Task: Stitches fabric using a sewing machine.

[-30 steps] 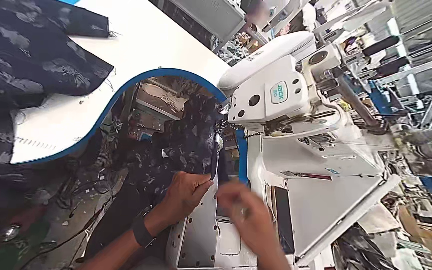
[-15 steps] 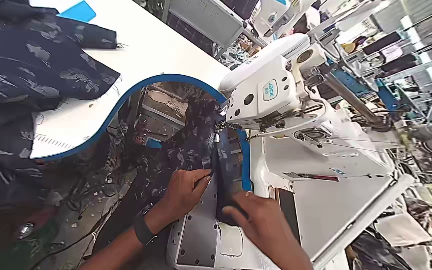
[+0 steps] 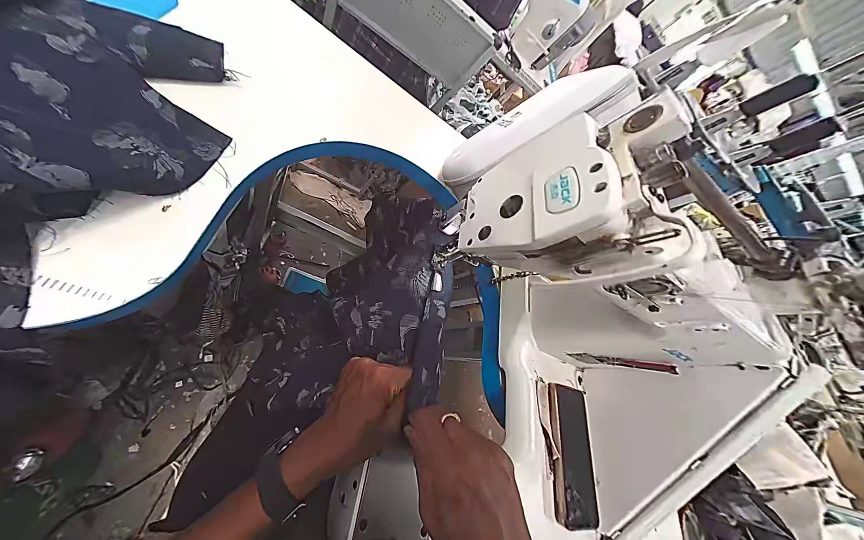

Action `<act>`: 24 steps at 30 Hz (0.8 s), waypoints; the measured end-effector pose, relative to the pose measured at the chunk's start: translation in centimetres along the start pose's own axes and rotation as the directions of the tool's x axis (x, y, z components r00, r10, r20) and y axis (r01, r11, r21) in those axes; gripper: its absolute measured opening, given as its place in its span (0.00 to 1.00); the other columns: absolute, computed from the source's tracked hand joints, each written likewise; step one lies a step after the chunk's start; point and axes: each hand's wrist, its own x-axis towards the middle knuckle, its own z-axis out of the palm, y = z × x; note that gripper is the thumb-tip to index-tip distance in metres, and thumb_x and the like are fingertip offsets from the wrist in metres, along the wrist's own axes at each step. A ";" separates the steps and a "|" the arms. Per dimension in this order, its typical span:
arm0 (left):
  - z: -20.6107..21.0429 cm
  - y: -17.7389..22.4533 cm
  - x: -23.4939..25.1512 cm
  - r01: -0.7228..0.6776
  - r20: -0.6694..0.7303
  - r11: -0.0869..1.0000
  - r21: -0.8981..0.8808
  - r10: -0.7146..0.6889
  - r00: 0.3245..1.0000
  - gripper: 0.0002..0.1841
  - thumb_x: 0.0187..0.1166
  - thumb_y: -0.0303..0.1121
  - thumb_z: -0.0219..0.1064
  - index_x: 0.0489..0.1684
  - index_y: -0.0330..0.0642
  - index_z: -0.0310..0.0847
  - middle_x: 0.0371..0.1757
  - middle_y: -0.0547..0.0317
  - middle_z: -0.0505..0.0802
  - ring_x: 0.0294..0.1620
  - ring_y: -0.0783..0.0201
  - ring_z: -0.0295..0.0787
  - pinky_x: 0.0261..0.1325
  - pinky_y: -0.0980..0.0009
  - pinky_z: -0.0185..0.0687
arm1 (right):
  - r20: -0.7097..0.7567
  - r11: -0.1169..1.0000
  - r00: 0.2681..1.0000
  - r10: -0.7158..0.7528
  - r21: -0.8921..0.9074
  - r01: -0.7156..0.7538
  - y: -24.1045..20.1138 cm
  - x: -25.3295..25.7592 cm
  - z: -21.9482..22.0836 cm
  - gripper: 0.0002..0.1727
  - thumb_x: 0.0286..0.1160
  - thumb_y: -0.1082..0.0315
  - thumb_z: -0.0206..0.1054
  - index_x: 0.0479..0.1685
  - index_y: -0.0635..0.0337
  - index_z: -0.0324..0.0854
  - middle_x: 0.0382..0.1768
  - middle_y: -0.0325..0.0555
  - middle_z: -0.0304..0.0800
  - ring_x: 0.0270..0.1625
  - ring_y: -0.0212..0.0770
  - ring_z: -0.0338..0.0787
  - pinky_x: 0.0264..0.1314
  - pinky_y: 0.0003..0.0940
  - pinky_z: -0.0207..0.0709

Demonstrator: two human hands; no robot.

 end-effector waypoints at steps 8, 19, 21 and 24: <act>0.3 0.3 0.1 -0.031 -0.090 0.985 0.170 0.047 0.995 0.15 0.76 0.31 0.56 0.22 0.40 0.86 0.09 0.60 0.78 0.09 0.64 0.75 0.13 0.67 0.64 | -0.128 0.966 0.962 0.242 0.125 -0.227 0.1 1.2 0.4 0.10 0.67 0.71 0.67 0.35 0.68 0.92 0.26 0.51 0.92 0.25 0.40 0.90 0.26 0.28 0.79; 2.3 -1.5 3.8 0.048 -0.291 0.996 -0.071 -0.067 0.954 0.13 0.76 0.27 0.62 0.33 0.33 0.94 0.25 0.52 0.95 0.26 0.68 0.92 0.32 0.72 0.82 | -0.412 0.982 0.895 0.174 0.005 -0.189 1.9 4.9 4.4 0.16 0.74 0.70 0.60 0.43 0.68 0.94 0.25 0.51 0.88 0.21 0.41 0.86 0.18 0.29 0.73; 2.4 -1.9 4.9 0.107 -0.301 0.988 -0.111 -0.136 0.944 0.12 0.75 0.28 0.62 0.31 0.35 0.93 0.24 0.55 0.94 0.25 0.70 0.89 0.31 0.73 0.80 | -0.454 0.975 0.865 0.213 0.039 -0.220 2.8 5.4 5.2 0.16 0.74 0.70 0.59 0.42 0.68 0.94 0.25 0.52 0.90 0.22 0.43 0.87 0.18 0.32 0.75; 0.0 -2.9 5.1 0.330 -0.292 0.933 0.141 -0.279 0.915 0.10 0.70 0.31 0.65 0.34 0.41 0.95 0.33 0.52 0.95 0.37 0.55 0.93 0.40 0.54 0.86 | -0.482 0.946 0.814 0.324 0.168 -0.277 3.7 2.1 6.5 0.15 0.73 0.67 0.62 0.36 0.69 0.93 0.25 0.51 0.92 0.25 0.39 0.90 0.26 0.30 0.79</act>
